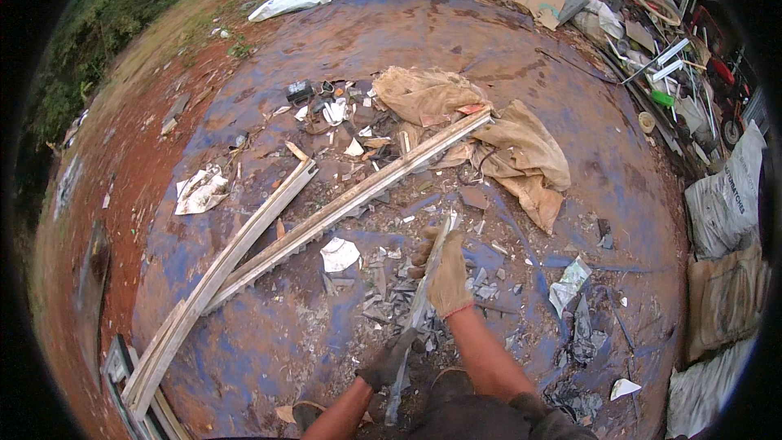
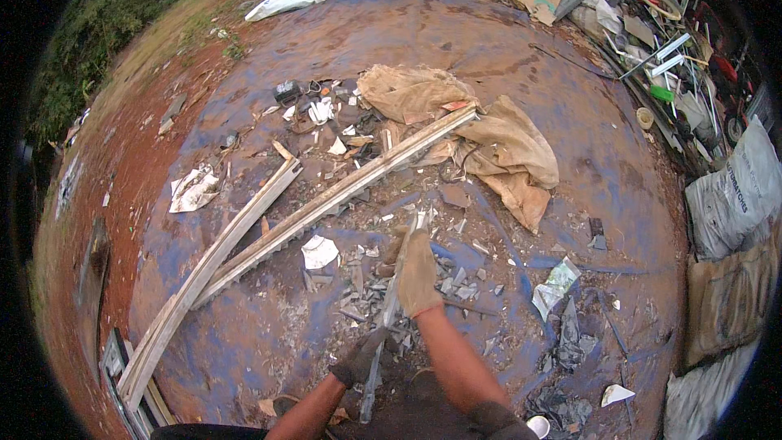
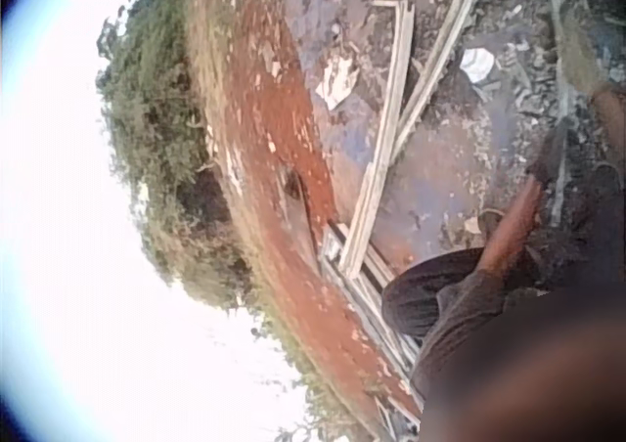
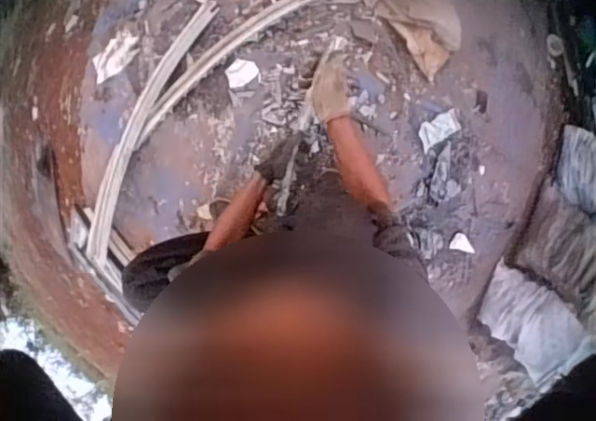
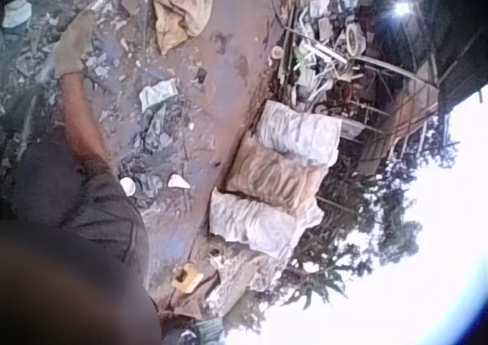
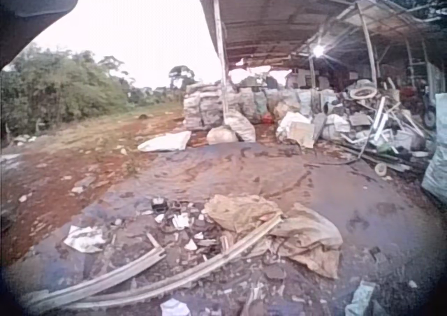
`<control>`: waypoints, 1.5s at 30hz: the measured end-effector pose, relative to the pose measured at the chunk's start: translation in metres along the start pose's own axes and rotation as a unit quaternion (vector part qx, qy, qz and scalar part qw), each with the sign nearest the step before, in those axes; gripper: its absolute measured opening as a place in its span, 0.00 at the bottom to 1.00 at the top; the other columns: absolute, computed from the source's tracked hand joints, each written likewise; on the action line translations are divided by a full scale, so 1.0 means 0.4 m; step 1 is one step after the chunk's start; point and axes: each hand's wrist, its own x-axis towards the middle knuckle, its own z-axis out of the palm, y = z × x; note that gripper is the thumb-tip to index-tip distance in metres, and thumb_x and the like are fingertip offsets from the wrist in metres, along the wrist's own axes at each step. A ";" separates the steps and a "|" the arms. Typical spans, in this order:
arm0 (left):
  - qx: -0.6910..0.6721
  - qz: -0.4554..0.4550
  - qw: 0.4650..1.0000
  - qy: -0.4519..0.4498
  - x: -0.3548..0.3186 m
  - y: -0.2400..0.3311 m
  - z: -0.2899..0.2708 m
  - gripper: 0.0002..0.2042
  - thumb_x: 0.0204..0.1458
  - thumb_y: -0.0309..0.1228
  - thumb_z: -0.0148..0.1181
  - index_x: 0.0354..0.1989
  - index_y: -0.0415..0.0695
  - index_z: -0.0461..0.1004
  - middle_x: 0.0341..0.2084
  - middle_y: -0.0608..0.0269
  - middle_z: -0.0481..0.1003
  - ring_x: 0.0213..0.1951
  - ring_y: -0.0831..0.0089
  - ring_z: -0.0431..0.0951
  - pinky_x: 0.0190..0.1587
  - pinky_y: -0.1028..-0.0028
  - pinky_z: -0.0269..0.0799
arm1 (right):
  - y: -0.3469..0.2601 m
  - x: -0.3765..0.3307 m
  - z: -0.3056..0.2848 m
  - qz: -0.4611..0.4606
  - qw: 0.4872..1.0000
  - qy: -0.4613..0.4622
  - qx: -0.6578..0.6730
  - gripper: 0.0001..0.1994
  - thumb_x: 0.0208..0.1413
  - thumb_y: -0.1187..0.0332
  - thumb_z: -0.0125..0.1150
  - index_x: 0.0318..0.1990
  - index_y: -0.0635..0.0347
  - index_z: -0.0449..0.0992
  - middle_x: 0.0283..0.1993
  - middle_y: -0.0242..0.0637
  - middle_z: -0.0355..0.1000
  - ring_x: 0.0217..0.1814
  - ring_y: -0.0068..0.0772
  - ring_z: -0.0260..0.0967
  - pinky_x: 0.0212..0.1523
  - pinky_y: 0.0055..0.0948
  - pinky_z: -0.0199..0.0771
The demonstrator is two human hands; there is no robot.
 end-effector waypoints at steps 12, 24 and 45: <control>0.253 0.566 0.741 0.257 0.044 0.386 0.088 0.20 0.62 0.35 0.64 0.56 0.36 0.71 0.40 0.51 0.74 0.39 0.63 0.75 0.44 0.64 0.73 | 0.018 -0.034 0.010 -0.438 0.679 0.004 -0.589 0.12 0.63 0.61 0.55 0.30 0.58 0.74 0.25 0.47 0.70 0.30 0.56 0.72 0.30 0.53 0.67; 0.387 0.525 0.742 0.154 -0.023 0.443 0.035 0.16 0.68 0.39 0.54 0.47 0.36 0.80 0.36 0.47 0.81 0.38 0.60 0.83 0.44 0.63 0.76 | 0.000 -0.078 -0.024 -0.473 0.675 -0.061 -0.562 0.05 0.51 0.70 0.63 0.29 0.57 0.73 0.26 0.42 0.68 0.29 0.52 0.70 0.29 0.50 0.66; 0.247 0.554 0.700 0.376 0.007 0.372 0.080 0.13 0.67 0.36 0.54 0.39 0.37 0.77 0.31 0.49 0.77 0.33 0.52 0.78 0.37 0.63 0.74 | -0.065 -0.130 0.078 -0.293 0.849 -0.093 -0.430 0.12 0.63 0.68 0.58 0.49 0.66 0.77 0.44 0.53 0.77 0.44 0.56 0.77 0.45 0.42 0.76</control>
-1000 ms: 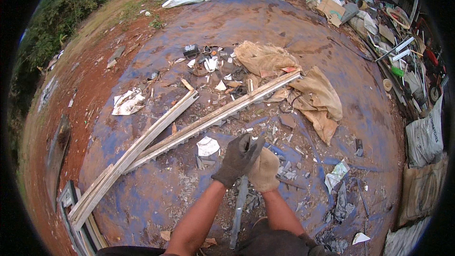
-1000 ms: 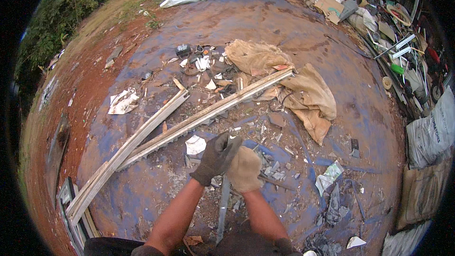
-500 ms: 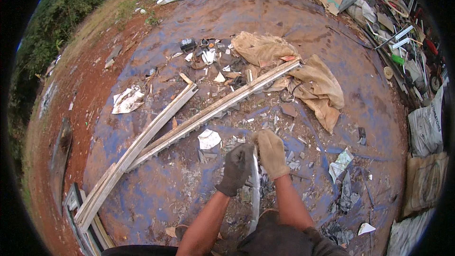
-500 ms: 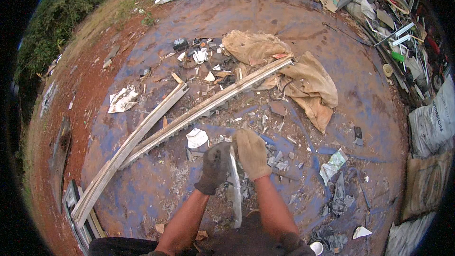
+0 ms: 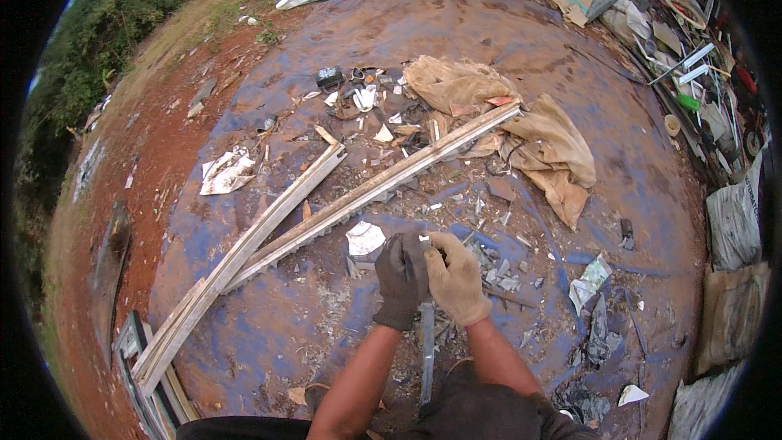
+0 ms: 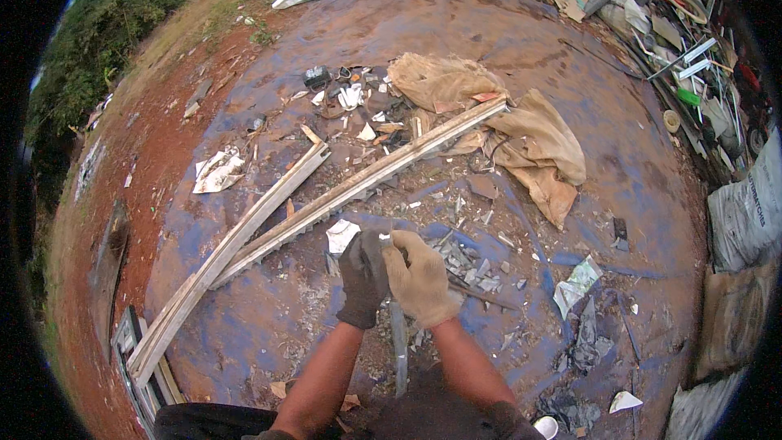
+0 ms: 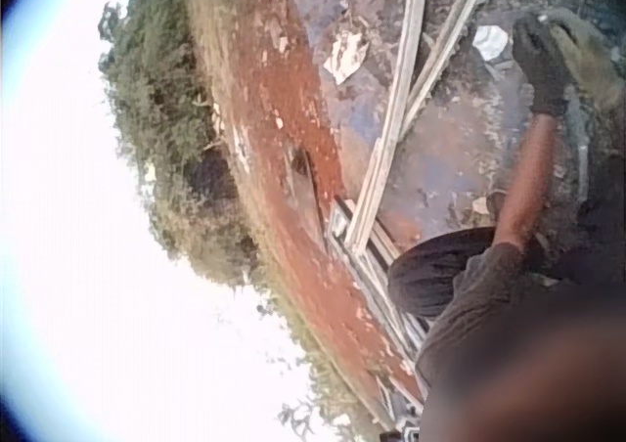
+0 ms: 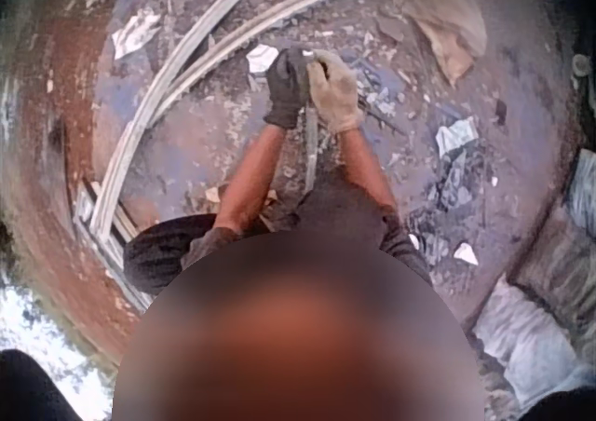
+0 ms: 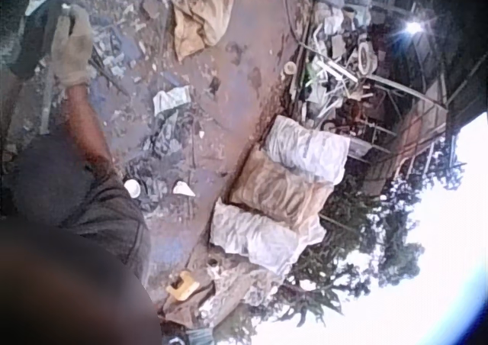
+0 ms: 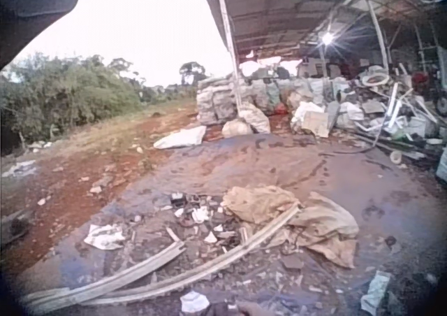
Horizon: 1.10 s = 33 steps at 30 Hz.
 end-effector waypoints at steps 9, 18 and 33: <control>-0.104 -0.131 0.985 0.038 -0.025 0.018 0.033 0.23 0.71 0.47 0.49 0.37 0.36 0.77 0.25 0.61 0.74 0.27 0.72 0.73 0.33 0.67 0.71 | 0.086 0.050 -0.011 -0.127 0.991 -0.001 -0.047 0.10 0.63 0.68 0.53 0.40 0.66 0.78 0.36 0.48 0.77 0.39 0.48 0.78 0.41 0.42 0.75; -0.102 -0.064 0.992 0.022 0.000 -0.007 0.033 0.11 0.61 0.33 0.63 0.33 0.37 0.75 0.26 0.60 0.76 0.29 0.72 0.76 0.33 0.66 0.71 | 0.114 -0.047 -0.052 0.148 0.988 -0.051 -0.016 0.16 0.68 0.64 0.47 0.53 0.68 0.70 0.47 0.57 0.74 0.48 0.64 0.73 0.54 0.51 0.72; -0.133 -0.146 0.975 -0.100 0.071 -0.116 -0.008 0.25 0.70 0.49 0.49 0.39 0.36 0.77 0.27 0.60 0.78 0.28 0.64 0.79 0.32 0.63 0.73 | 0.179 -0.159 0.103 -0.146 0.976 -0.040 -0.157 0.03 0.55 0.75 0.55 0.35 0.63 0.74 0.34 0.50 0.70 0.37 0.58 0.71 0.36 0.51 0.69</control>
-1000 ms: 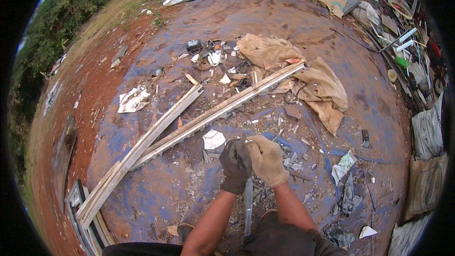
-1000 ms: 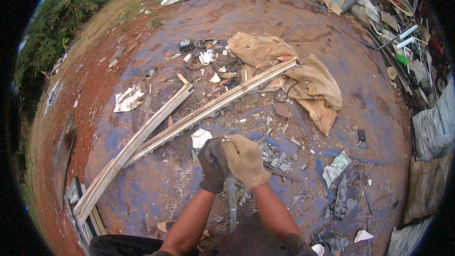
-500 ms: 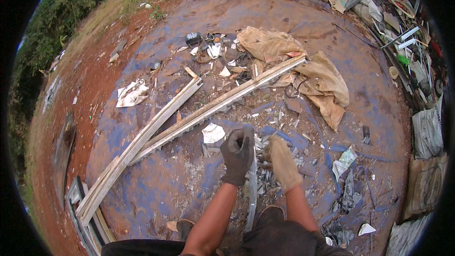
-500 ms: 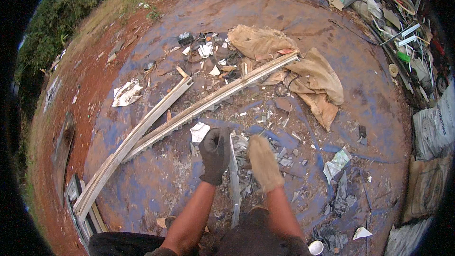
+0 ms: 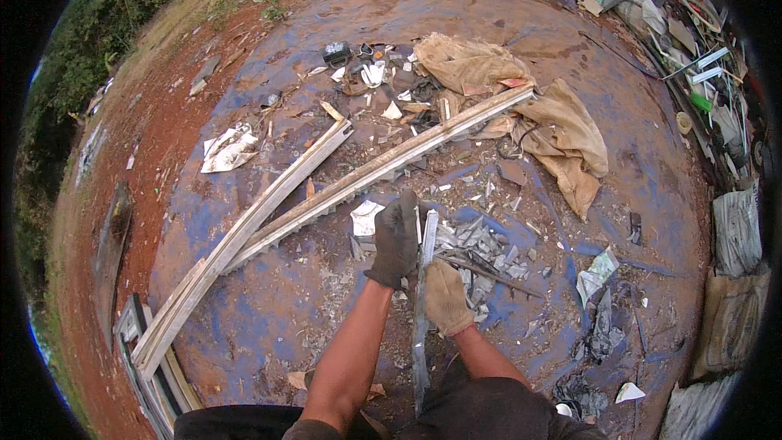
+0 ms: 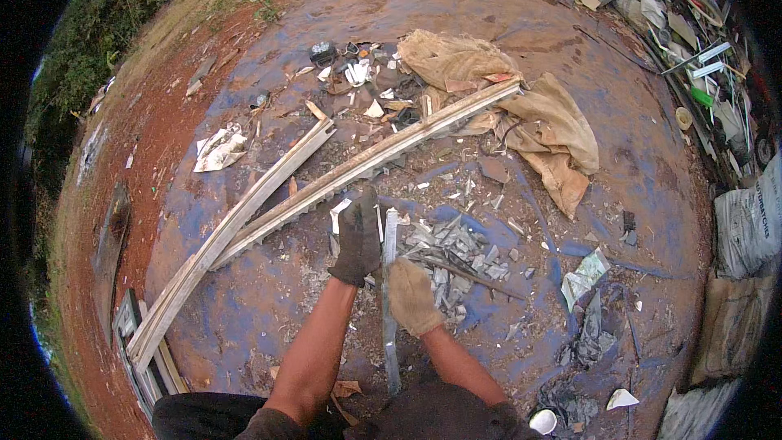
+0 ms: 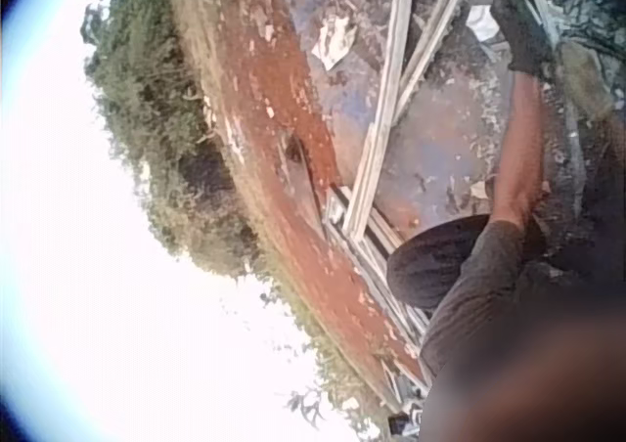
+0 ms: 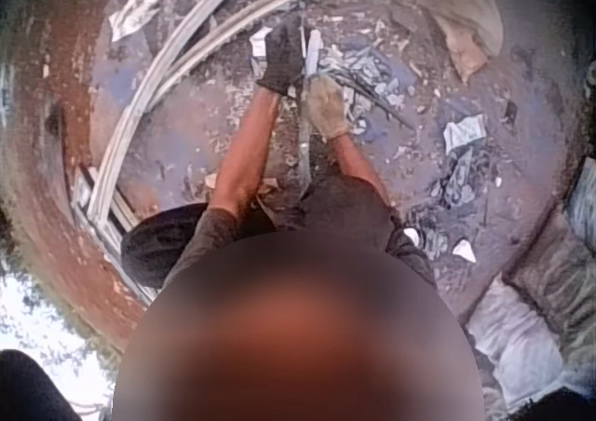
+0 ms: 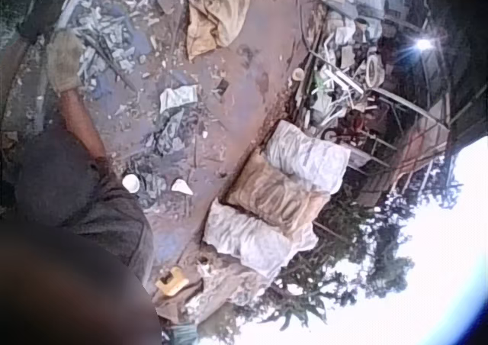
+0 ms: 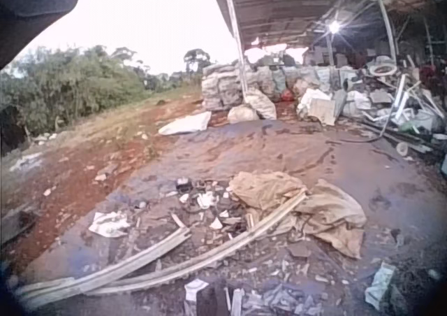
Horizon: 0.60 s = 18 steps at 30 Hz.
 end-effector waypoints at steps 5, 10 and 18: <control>-0.299 -0.228 0.926 -0.024 0.019 -0.030 -0.003 0.20 0.72 0.43 0.49 0.48 0.35 0.76 0.32 0.58 0.79 0.33 0.65 0.81 0.38 0.66 0.77 | -0.005 0.011 -0.035 0.034 0.995 -0.027 0.092 0.06 0.60 0.71 0.53 0.36 0.64 0.75 0.35 0.50 0.72 0.38 0.58 0.71 0.37 0.50 0.70; 0.135 0.154 0.977 -0.066 -0.064 -0.028 -0.010 0.18 0.64 0.38 0.61 0.55 0.37 0.74 0.44 0.46 0.77 0.45 0.52 0.79 0.51 0.62 0.76 | -0.006 0.031 -0.077 0.269 0.959 -0.012 0.090 0.11 0.65 0.66 0.54 0.39 0.66 0.77 0.32 0.50 0.73 0.35 0.53 0.72 0.38 0.45 0.71; 0.129 0.201 0.968 -0.083 -0.116 -0.039 0.046 0.10 0.63 0.32 0.55 0.43 0.36 0.75 0.33 0.46 0.75 0.37 0.46 0.76 0.41 0.59 0.74 | -0.026 0.050 -0.092 0.271 0.948 0.079 0.149 0.13 0.68 0.67 0.53 0.33 0.66 0.76 0.25 0.36 0.66 0.29 0.24 0.63 0.30 0.34 0.65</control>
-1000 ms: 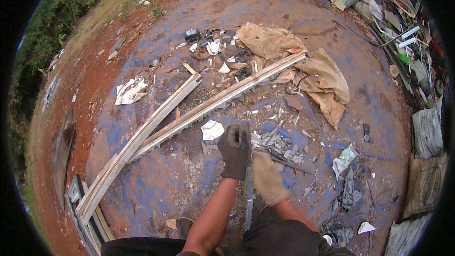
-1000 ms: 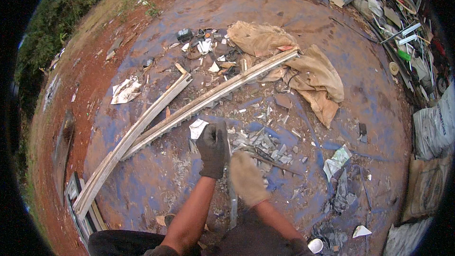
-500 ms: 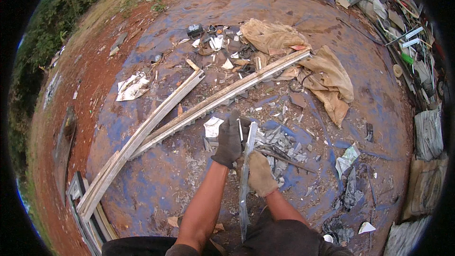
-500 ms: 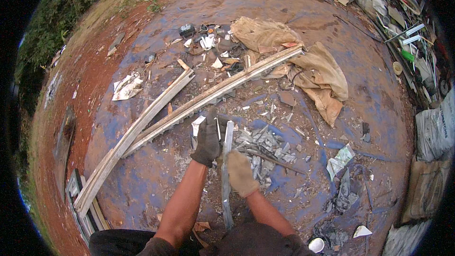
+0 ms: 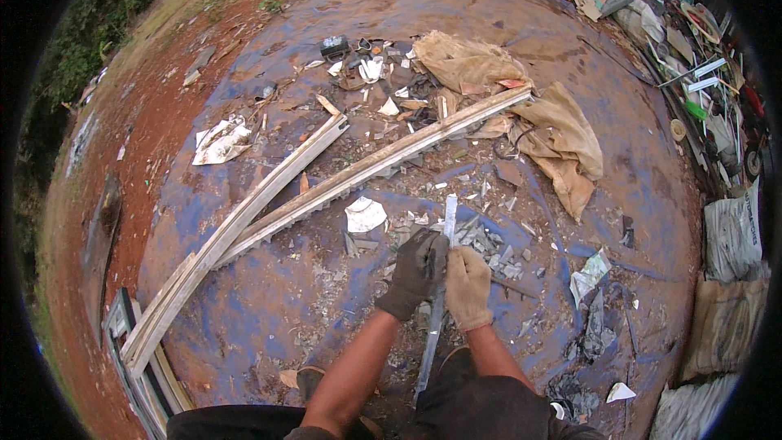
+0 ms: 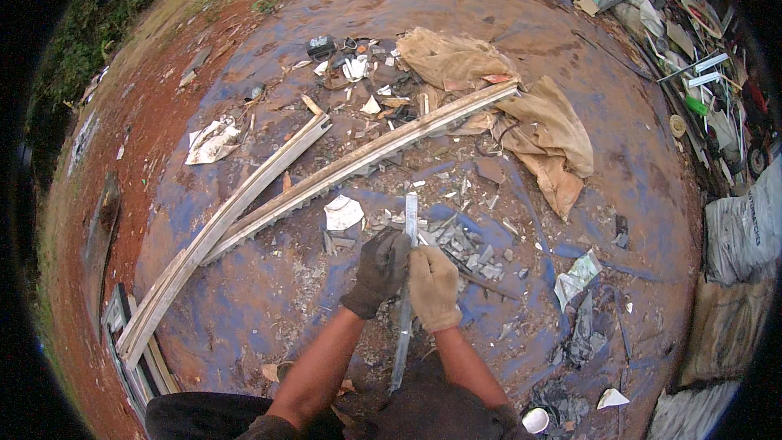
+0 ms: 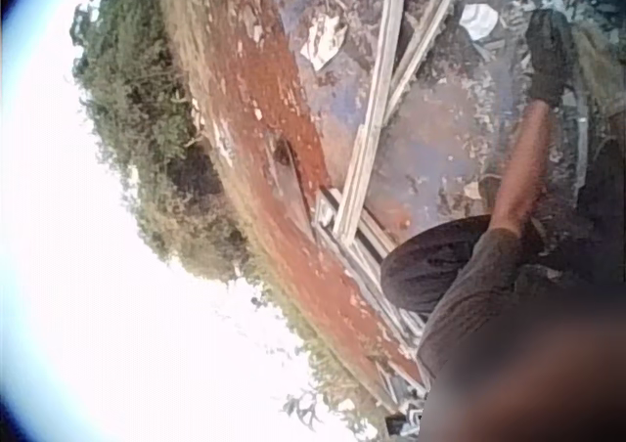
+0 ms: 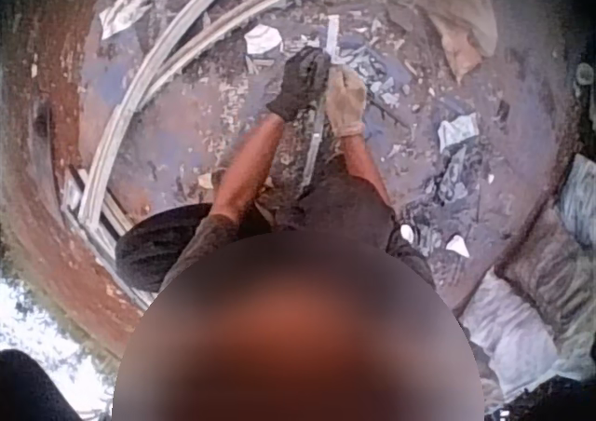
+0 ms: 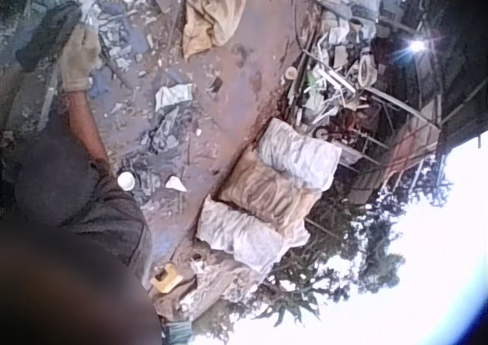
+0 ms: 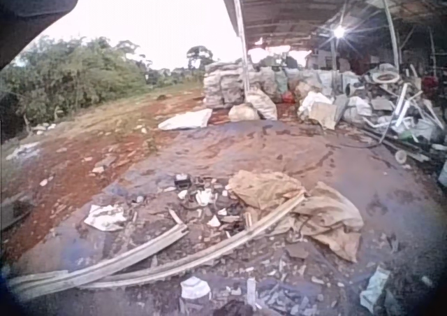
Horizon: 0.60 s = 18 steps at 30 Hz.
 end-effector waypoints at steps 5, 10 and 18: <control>-0.134 -0.091 0.985 0.068 -0.019 0.042 0.020 0.14 0.69 0.37 0.51 0.36 0.38 0.75 0.27 0.58 0.74 0.28 0.62 0.73 0.34 0.65 0.70 | 0.015 0.001 -0.027 -0.044 0.998 -0.022 -0.031 0.14 0.68 0.66 0.52 0.33 0.66 0.76 0.24 0.35 0.66 0.28 0.24 0.62 0.30 0.35 0.64; -0.251 -0.233 0.935 0.090 -0.072 0.057 0.022 0.19 0.73 0.42 0.47 0.36 0.41 0.75 0.27 0.72 0.72 0.31 0.82 0.70 0.31 0.72 0.69 | -0.010 0.006 -0.038 0.102 0.989 -0.110 0.013 0.15 0.69 0.64 0.50 0.34 0.66 0.75 0.27 0.31 0.69 0.31 0.24 0.64 0.32 0.35 0.65; -0.027 -0.156 0.981 0.114 -0.047 0.061 0.019 0.12 0.67 0.33 0.54 0.33 0.39 0.72 0.26 0.53 0.73 0.28 0.59 0.75 0.31 0.61 0.69 | -0.076 0.009 -0.018 0.082 0.994 -0.075 -0.004 0.15 0.69 0.63 0.54 0.44 0.68 0.80 0.37 0.33 0.74 0.37 0.26 0.70 0.41 0.31 0.72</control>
